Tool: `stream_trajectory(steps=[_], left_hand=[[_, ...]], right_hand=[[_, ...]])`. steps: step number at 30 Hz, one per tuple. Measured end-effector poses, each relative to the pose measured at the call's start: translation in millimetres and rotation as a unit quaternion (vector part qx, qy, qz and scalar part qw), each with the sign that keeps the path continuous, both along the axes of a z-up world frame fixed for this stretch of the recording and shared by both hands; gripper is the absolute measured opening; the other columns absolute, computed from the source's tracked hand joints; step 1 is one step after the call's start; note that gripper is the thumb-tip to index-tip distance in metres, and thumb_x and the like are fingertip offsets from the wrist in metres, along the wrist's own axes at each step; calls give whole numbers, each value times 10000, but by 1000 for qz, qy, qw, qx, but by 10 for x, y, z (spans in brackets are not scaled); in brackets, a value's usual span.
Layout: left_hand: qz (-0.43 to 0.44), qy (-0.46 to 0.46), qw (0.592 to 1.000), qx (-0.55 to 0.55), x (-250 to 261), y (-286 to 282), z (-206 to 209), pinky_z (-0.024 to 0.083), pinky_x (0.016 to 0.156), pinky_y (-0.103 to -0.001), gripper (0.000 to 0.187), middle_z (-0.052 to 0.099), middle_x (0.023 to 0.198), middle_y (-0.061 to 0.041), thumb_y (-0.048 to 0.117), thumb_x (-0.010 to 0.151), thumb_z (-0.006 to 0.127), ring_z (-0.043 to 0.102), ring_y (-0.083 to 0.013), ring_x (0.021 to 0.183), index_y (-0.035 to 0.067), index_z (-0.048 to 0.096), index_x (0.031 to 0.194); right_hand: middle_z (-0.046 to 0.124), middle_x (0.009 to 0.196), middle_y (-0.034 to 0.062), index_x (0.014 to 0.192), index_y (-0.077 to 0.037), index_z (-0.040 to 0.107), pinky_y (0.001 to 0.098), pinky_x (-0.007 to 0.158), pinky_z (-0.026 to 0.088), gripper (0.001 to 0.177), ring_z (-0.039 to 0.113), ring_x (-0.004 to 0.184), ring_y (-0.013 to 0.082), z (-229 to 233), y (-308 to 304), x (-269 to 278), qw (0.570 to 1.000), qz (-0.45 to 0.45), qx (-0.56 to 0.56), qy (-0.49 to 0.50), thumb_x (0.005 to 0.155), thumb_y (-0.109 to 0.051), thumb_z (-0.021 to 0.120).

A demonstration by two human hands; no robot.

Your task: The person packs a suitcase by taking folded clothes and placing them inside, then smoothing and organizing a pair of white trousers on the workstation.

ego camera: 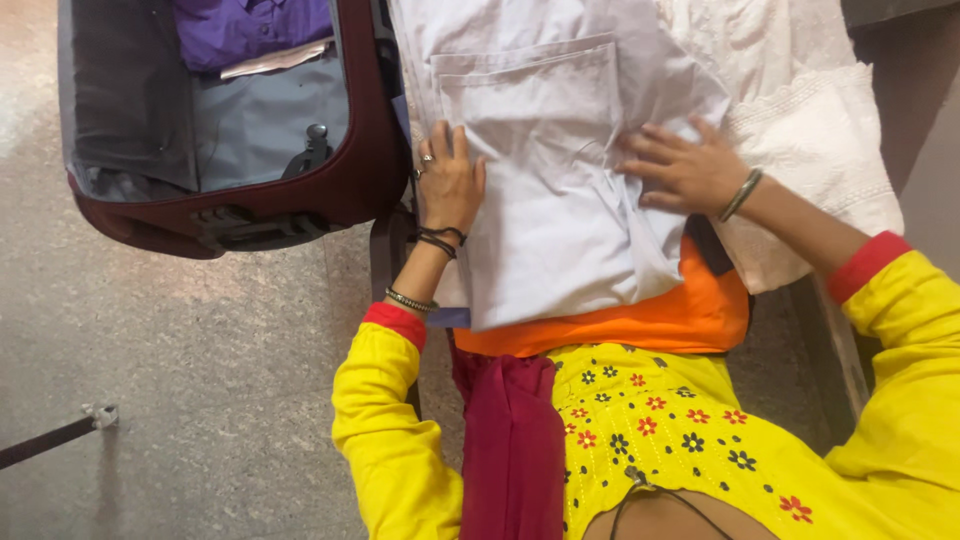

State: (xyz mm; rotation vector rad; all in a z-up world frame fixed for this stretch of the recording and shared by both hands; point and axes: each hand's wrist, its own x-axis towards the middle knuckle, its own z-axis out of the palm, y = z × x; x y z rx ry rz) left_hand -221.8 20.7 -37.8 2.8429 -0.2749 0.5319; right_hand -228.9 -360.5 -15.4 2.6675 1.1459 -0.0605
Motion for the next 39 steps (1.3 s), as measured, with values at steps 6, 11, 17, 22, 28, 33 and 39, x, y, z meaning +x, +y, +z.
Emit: stream_trajectory(steps=[6,11,17,22,28,33,39], left_hand=[[22,-18,999,-31,64,15,-17,512,1022,-474,764,388,1482,-215,297,869,796,443,-434,1290,-3,407,1454],[45,15,998,-35,142,35,-48,489,1018,-485,816,410,1436,-218,324,877,814,475,-395,1261,-11,369,1473],[58,22,994,-87,134,57,-91,492,1051,-486,839,414,1420,-194,307,888,815,481,-379,1272,-13,349,1507],[72,5,995,-73,155,-11,-129,473,992,-529,836,354,1475,-160,331,825,840,442,-384,1281,76,385,1479],[76,25,992,-98,205,60,-233,457,1007,-517,644,394,1437,-105,329,883,833,427,-342,1286,157,524,1420],[55,15,992,-110,196,54,-288,426,1041,-556,611,368,1480,-121,299,891,826,382,-368,1326,113,551,1404],[16,15,995,-92,206,20,-312,335,1079,-629,619,202,1610,-144,284,825,857,255,-414,1416,67,593,1341]], right_hand=[[101,1738,-17,1590,-279,228,810,1113,85,883,91,1581,316,-238,-336,78,984,-132,119,-4,867,-780,304],[111,1747,67,1628,-216,259,811,1125,157,890,99,1588,389,-455,-249,42,981,-130,146,-21,907,-732,342],[151,1762,97,1639,-190,309,798,1125,240,880,145,1594,416,-484,-252,16,982,-124,131,-54,927,-694,418],[184,1766,110,1634,-178,354,784,1114,284,870,187,1592,429,-468,-239,1,982,-118,132,-68,929,-679,456],[202,1764,117,1636,-178,366,772,1108,311,868,198,1594,428,-459,-232,-6,982,-116,125,-77,929,-670,474],[199,1763,115,1636,-180,358,767,1106,318,868,195,1594,426,-472,-239,-1,983,-118,116,-77,930,-671,473],[157,1771,103,1645,-189,329,764,1114,305,880,154,1602,415,-503,-248,14,984,-127,108,-62,927,-685,443]])
